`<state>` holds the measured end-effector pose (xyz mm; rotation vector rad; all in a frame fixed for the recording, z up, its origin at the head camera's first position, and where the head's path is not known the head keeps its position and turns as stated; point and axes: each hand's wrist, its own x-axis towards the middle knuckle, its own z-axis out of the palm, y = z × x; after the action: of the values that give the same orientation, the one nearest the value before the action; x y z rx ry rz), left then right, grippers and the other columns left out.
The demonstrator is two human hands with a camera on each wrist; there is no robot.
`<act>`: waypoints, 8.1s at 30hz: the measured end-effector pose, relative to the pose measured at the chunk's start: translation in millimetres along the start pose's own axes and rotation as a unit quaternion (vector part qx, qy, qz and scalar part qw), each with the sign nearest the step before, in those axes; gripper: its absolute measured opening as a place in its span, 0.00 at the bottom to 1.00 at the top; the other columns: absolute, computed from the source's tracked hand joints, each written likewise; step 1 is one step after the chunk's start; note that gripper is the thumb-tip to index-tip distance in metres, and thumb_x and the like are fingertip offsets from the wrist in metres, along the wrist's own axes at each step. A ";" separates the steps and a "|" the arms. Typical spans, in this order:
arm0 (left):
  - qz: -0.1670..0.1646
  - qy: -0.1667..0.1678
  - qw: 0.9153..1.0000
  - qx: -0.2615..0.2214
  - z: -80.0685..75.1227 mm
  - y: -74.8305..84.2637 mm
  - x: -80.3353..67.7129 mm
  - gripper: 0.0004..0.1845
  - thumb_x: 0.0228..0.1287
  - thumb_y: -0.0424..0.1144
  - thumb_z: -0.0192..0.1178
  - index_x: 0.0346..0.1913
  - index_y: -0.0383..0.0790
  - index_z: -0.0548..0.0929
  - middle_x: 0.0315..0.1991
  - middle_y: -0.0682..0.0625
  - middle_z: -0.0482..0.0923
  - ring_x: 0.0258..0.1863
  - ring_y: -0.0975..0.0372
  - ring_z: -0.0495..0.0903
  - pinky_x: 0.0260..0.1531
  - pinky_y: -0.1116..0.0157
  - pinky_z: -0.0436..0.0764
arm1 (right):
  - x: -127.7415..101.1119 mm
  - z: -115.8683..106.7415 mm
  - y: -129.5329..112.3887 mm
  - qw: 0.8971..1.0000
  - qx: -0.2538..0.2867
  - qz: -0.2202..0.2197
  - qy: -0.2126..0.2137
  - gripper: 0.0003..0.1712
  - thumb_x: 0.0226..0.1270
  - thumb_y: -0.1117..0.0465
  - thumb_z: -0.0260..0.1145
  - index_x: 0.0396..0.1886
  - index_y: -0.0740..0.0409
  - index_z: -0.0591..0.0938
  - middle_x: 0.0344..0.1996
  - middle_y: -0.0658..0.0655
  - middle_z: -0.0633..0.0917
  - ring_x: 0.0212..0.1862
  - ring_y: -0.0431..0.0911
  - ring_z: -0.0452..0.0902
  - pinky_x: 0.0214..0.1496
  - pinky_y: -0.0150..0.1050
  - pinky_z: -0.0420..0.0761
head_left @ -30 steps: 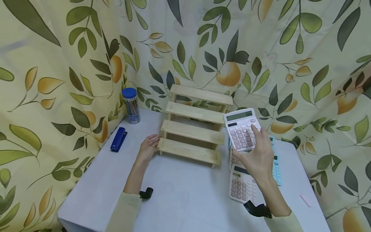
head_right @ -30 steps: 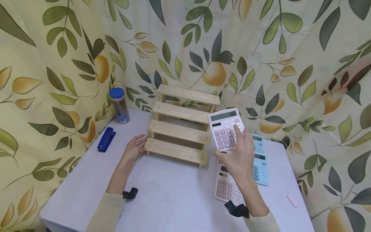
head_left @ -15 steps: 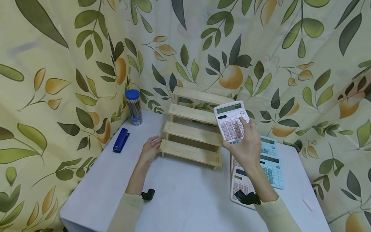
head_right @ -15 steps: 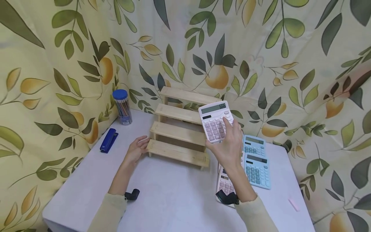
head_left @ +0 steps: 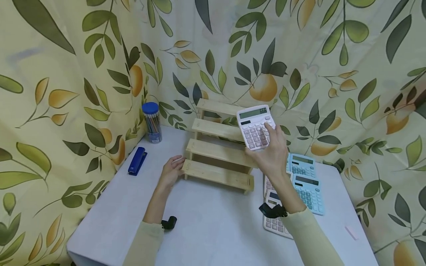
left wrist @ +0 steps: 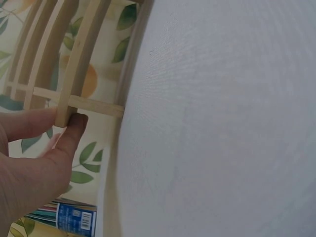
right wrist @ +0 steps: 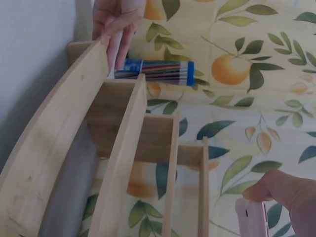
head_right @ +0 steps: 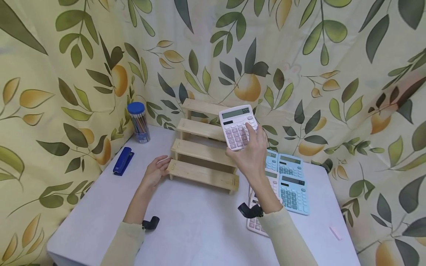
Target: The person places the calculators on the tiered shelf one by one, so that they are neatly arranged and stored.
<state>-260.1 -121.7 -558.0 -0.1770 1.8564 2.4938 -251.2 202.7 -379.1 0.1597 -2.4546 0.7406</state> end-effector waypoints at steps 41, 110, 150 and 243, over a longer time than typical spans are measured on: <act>-0.001 0.004 1.000 0.014 1.8 0.4 -2.1 0.40 0.58 0.07 0.49 0.75 0.24 0.61 0.72 0.28 0.68 0.73 0.42 0.69 0.67 0.59 0.78 | 73.2 78.0 -62.1 0.999 0.045 0.010 -0.022 0.52 0.43 0.49 0.84 0.70 0.63 0.76 0.51 0.65 0.78 0.50 0.58 0.74 0.52 0.54 0.78; -0.004 0.008 1.000 0.026 3.0 -1.5 -6.5 0.38 0.61 0.09 0.50 0.76 0.25 0.61 0.72 0.28 0.68 0.73 0.42 0.69 0.55 0.73 0.83 | 63.6 91.0 -66.6 0.987 -0.053 0.049 -0.142 0.65 0.55 0.33 0.78 0.82 0.59 0.59 0.82 0.69 0.53 0.82 0.68 0.41 0.84 0.63 0.45; 0.004 -0.012 1.000 0.009 0.5 -1.2 -3.7 0.36 0.61 0.08 0.48 0.74 0.22 0.60 0.73 0.26 0.65 0.74 0.41 0.66 0.63 0.68 0.80 | -111.9 -26.5 60.8 0.986 -0.047 0.075 -0.142 0.60 0.55 0.35 0.79 0.77 0.64 0.66 0.79 0.71 0.58 0.80 0.71 0.47 0.75 0.79 0.53; -0.011 0.007 1.000 0.019 0.2 -0.8 -4.3 0.35 0.64 0.11 0.50 0.75 0.24 0.61 0.73 0.29 0.67 0.74 0.43 0.68 0.65 0.64 0.80 | -199.8 -29.1 97.9 0.984 -0.072 0.146 -0.076 0.69 0.40 0.51 0.88 0.79 0.64 0.60 0.80 0.78 0.49 0.78 0.76 0.49 0.74 0.75 0.60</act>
<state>-255.9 -121.1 -558.2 -0.2137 1.8937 2.4478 -96.6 291.3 -515.5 -0.2116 -2.7003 0.6892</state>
